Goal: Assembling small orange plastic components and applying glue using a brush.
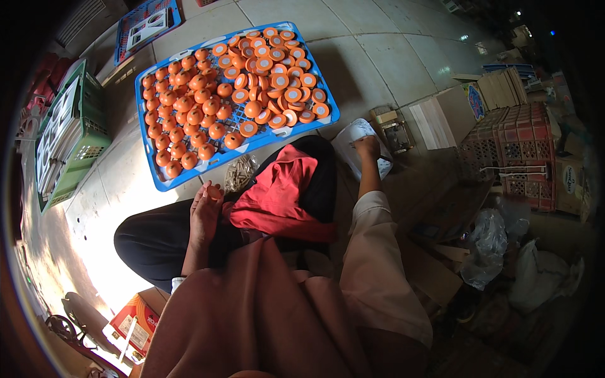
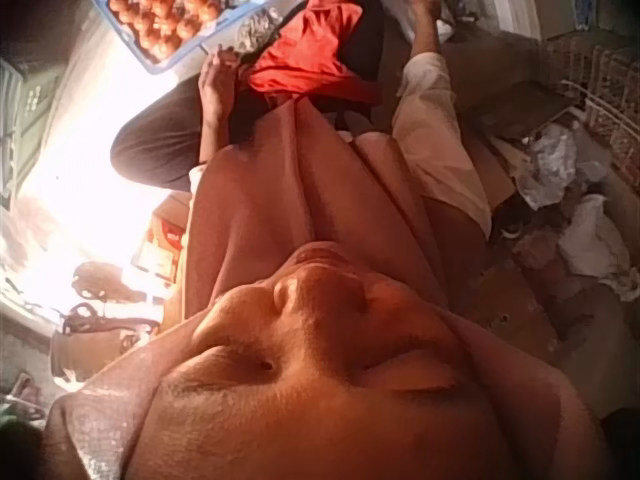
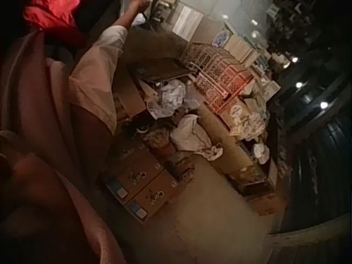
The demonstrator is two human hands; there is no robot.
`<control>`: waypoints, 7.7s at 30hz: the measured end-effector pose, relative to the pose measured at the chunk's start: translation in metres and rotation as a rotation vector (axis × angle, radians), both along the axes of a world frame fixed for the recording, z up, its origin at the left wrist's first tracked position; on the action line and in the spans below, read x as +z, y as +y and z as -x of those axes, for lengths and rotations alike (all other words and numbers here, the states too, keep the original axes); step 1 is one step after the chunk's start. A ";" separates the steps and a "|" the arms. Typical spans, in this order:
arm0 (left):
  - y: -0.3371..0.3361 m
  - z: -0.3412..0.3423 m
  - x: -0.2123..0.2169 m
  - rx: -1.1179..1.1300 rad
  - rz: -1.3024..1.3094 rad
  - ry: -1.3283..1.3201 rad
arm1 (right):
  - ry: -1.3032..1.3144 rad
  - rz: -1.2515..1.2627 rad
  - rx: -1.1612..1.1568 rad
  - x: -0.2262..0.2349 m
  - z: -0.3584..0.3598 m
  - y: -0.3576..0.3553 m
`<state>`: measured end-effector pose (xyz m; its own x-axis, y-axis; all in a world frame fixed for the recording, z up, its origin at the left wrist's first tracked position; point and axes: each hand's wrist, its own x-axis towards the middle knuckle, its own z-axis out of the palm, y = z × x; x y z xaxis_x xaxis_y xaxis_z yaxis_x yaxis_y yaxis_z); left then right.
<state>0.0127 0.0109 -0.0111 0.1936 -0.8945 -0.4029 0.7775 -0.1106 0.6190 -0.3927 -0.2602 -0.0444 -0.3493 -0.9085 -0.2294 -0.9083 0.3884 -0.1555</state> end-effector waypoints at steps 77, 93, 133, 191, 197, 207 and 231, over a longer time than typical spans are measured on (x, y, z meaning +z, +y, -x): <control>0.006 -0.006 0.013 -0.034 0.207 0.088 | -1.815 -0.253 0.066 0.083 -0.268 0.200; 0.007 -0.002 0.009 -0.011 0.105 -0.057 | -1.791 -0.190 0.088 0.098 -0.267 0.197; 0.006 -0.007 0.019 -0.091 0.105 0.176 | -1.755 -0.156 0.196 0.080 -0.267 0.203; 0.010 -0.007 0.018 -0.178 0.072 0.126 | -0.803 0.344 1.377 0.123 -0.271 0.174; 0.008 -0.007 0.022 -0.146 0.060 0.153 | -1.176 0.001 0.957 0.114 -0.263 0.177; 0.010 -0.005 0.016 -0.201 0.129 0.096 | -1.303 -0.329 0.676 0.090 -0.267 0.178; 0.044 0.037 0.065 -0.084 0.158 -0.184 | -0.357 0.593 1.026 0.085 -0.145 0.207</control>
